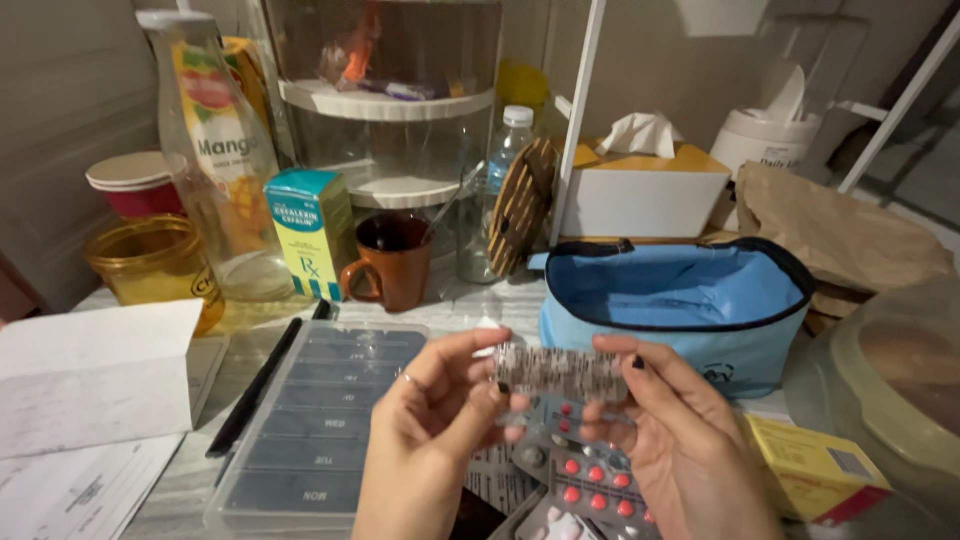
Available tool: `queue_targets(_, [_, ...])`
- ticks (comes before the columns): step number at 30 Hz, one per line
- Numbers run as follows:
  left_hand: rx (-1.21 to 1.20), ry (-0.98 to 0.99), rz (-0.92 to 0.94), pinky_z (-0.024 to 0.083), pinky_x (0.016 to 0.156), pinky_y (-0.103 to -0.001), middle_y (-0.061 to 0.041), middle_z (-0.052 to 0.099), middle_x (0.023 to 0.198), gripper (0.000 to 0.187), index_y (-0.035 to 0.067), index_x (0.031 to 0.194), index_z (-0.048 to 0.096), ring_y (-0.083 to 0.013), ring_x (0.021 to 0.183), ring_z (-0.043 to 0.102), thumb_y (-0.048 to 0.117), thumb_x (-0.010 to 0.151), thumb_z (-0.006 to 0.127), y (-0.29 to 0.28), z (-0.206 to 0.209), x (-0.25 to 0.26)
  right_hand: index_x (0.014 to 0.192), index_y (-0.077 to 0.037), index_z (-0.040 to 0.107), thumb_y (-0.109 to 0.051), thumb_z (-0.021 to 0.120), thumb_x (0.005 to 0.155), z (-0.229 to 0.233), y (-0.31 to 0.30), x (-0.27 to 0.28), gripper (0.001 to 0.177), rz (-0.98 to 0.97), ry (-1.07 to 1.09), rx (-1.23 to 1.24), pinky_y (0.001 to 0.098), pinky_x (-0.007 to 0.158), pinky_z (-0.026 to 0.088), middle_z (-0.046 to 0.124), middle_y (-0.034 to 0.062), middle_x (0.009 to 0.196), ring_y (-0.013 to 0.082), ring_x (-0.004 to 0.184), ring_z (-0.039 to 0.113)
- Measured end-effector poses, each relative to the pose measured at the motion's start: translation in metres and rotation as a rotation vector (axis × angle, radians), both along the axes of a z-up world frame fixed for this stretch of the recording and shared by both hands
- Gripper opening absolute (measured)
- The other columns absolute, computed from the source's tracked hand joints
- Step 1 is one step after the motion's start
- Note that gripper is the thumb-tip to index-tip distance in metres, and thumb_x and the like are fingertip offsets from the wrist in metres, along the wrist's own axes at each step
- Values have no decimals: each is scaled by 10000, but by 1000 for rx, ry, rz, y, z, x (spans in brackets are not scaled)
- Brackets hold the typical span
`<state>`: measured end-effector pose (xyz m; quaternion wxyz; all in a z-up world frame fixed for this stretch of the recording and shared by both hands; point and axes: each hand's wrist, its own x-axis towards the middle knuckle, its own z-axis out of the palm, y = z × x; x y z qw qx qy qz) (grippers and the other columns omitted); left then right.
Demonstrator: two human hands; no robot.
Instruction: The person unpacks blister packs of pills from a brown paper bag and places them on a table. They then open a blue insulated bag and a weekly pill organizer, arranging the pills on the table and inside the organizer.
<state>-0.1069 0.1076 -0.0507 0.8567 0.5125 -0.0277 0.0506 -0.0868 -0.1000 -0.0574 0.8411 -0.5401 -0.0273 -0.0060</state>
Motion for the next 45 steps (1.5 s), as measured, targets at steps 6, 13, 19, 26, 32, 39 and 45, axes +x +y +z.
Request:
queue_targets(6, [30, 126, -32, 632, 675, -307, -97, 768, 1019, 479, 56, 1345, 684, -142, 834, 746, 5, 871, 644, 2, -1, 3, 1295, 63, 624, -135, 457, 996, -11, -13, 7, 395, 39, 33, -5, 381, 695, 585, 701, 168, 937, 201, 768, 689])
queue_targets(13, [-28, 45, -39, 632, 636, -315, -105, 786, 1014, 522, 62, 1365, 669, -149, 821, 747, 24, 845, 635, 3, -3, 5, 1286, 81, 569, -83, 468, 1065, -30, -29, 14, 293, 217, -188, 50, 410, 740, 615, 678, 165, 1210, 258, 873, 723])
queue_targets(19, [-121, 9, -11, 631, 633, -328, -113, 771, 928, 381, 24, 1240, 652, -173, 807, 744, 45, 859, 659, 2, -4, 7, 1317, 60, 460, -43, 497, 1057, -35, -31, 8, 282, 488, -229, 201, 474, 876, 625, 565, 338, 1263, 326, 1015, 728])
queue_targets(26, [-203, -100, -90, 620, 605, -332, -89, 744, 887, 250, 0, 1159, 634, -149, 774, 715, 90, 926, 633, -14, 12, 13, 1276, -98, 328, -187, 665, 1014, -26, -34, 14, 436, 651, -236, 196, 517, 885, 627, 438, 311, 1393, 349, 1062, 715])
queue_targets(32, [-190, -187, -110, 582, 610, -276, -46, 719, 842, 257, 13, 1213, 640, -108, 721, 679, 94, 971, 619, -17, 18, 9, 1219, -83, 353, -228, 736, 989, -22, -24, 4, 470, 574, -198, 306, 464, 819, 625, 567, 357, 1282, 355, 1003, 717])
queue_targets(39, [-96, -217, -165, 576, 608, -254, -21, 666, 786, 212, -22, 1165, 681, -74, 693, 629, 73, 984, 622, -9, 13, -10, 1040, -35, 378, -155, 742, 966, -24, -29, -4, 391, 571, -163, 33, 543, 763, 654, 624, 355, 1162, 391, 964, 730])
queue_targets(45, [-69, -270, -309, 580, 655, -249, -21, 664, 853, 221, -62, 1157, 668, -64, 745, 626, 19, 952, 655, -3, 13, -26, 1006, -5, 419, -92, 780, 1010, -33, -39, -15, 371, 597, -390, 6, 462, 919, 582, 604, 267, 1102, 294, 1039, 636])
